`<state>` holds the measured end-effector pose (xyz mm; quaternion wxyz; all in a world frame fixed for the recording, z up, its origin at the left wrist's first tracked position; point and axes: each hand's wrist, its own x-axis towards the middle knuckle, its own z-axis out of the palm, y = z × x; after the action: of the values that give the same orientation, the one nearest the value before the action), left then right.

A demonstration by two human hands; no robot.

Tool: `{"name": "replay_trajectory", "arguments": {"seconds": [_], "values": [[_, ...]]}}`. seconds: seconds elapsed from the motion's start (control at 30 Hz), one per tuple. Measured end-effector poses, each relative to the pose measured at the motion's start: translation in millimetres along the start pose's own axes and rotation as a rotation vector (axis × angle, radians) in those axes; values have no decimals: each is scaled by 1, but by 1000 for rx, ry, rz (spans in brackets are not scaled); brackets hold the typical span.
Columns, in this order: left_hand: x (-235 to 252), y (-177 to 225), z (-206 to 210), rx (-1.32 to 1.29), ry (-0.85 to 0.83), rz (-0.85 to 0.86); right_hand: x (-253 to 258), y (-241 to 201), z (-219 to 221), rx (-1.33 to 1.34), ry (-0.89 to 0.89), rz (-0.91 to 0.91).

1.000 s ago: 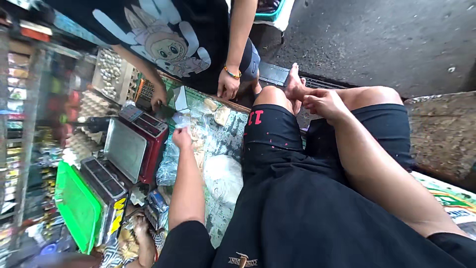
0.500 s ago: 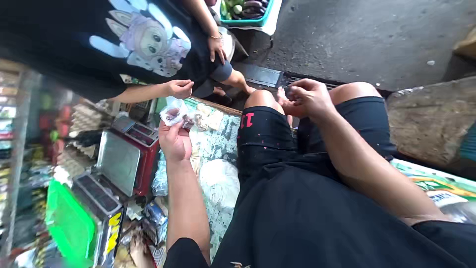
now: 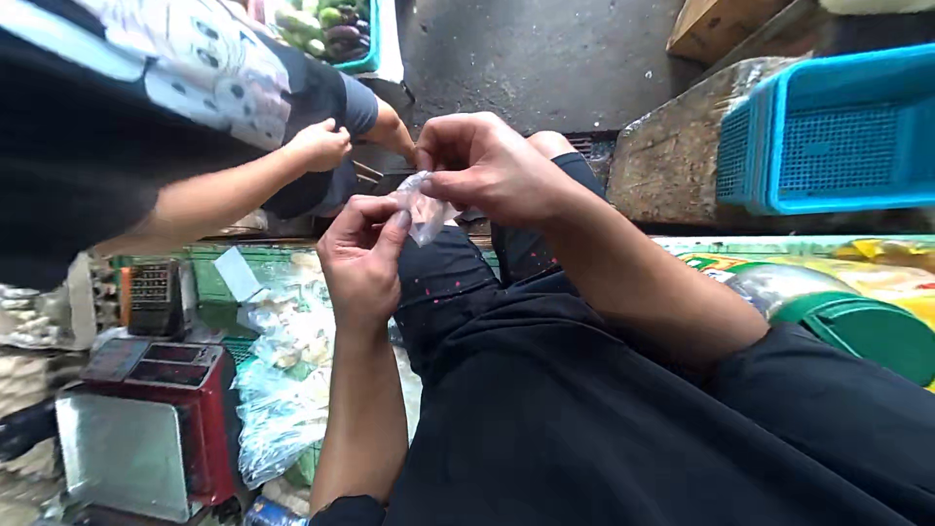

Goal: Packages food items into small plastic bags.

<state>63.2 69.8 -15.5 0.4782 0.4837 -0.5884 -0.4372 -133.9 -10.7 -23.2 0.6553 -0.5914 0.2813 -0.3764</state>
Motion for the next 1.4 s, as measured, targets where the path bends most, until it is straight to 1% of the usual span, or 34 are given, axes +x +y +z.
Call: {"name": "replay_trajectory", "arguments": {"seconds": [0.03, 0.07, 0.1, 0.13, 0.17, 0.2, 0.23, 0.27, 0.3, 0.33, 0.4, 0.47, 0.5, 0.53, 0.57, 0.63, 0.67, 0.7, 0.73, 0.8, 0.83, 0.9, 0.97, 1.03, 1.07, 1.13, 1.17, 1.2, 1.27, 1.33, 1.4], "values": [[2, 1, 3, 45, -13, 2, -3, -1, -4, 50, -35, -42], [6, 0, 5, 129, -25, -14, -4, 0, -8, 44, -54, -64], [7, -2, 7, 221, -31, -52, -3, 5, -12, -67, -35, -43], [6, -1, 8, 257, -36, -94, -5, 9, -12, -222, 13, 11], [6, 5, 8, 230, -54, -87, -8, 9, -12, -295, 50, 34], [12, 9, 8, 187, -70, -39, -7, 4, -16, -271, 55, -12], [16, 11, 7, 175, -71, 2, -8, -2, -21, -192, 45, -70], [15, 10, 6, 220, -63, 3, -13, -4, -22, -117, 34, -98], [14, 10, 6, 266, -53, -23, -17, -3, -21, -97, 31, -90], [17, 11, 6, 258, -41, -34, -16, -4, -23, -123, 32, -73], [26, 16, 7, 122, -29, -23, -14, -10, -30, -81, 10, -91], [26, 22, 7, -43, -37, -55, -19, -10, -35, 96, -54, -144], [27, 25, 9, -85, -50, -62, -22, -6, -39, 158, -79, -157], [31, 27, 11, -99, -66, -56, -23, 0, -48, 165, -104, -151], [34, 28, 15, -98, -85, -45, -25, 8, -56, 87, -127, -118], [44, 24, 27, -108, -120, 12, -26, 21, -64, -268, -134, -4], [49, 23, 33, -111, -144, 37, -25, 26, -58, -475, -116, 64], [54, 24, 37, -133, -170, 49, -23, 31, -47, -619, -79, 114], [61, 24, 39, -195, -194, 57, -21, 41, -38, -668, -24, 111], [72, 25, 28, -400, -213, 74, -15, 62, -31, -564, 75, 53], [75, 25, 15, -454, -174, 88, -13, 69, -29, -409, 95, 56], [74, 18, -10, -427, -13, 94, -13, 66, -25, -4, 184, 127], [63, -12, -20, -353, 87, 43, -13, 59, -22, 338, 302, 212], [40, -51, -18, -357, 90, -87, -9, 55, -13, 507, 369, 250], [28, -65, -8, -410, 86, -187, -6, 54, -9, 531, 380, 252], [10, -76, 18, -549, 111, -380, -2, 57, 2, 485, 368, 257], [8, -79, 28, -627, 158, -415, -1, 61, 6, 438, 338, 265], [10, -84, 36, -675, 229, -412, -2, 64, 9, 377, 315, 269], [19, -93, 43, -697, 336, -404, -2, 64, 9, 189, 334, 242], [26, -95, 40, -674, 361, -396, -2, 60, 10, 0, 366, 163], [28, -93, 43, -646, 381, -391, -4, 58, 20, -125, 361, 139]]}}
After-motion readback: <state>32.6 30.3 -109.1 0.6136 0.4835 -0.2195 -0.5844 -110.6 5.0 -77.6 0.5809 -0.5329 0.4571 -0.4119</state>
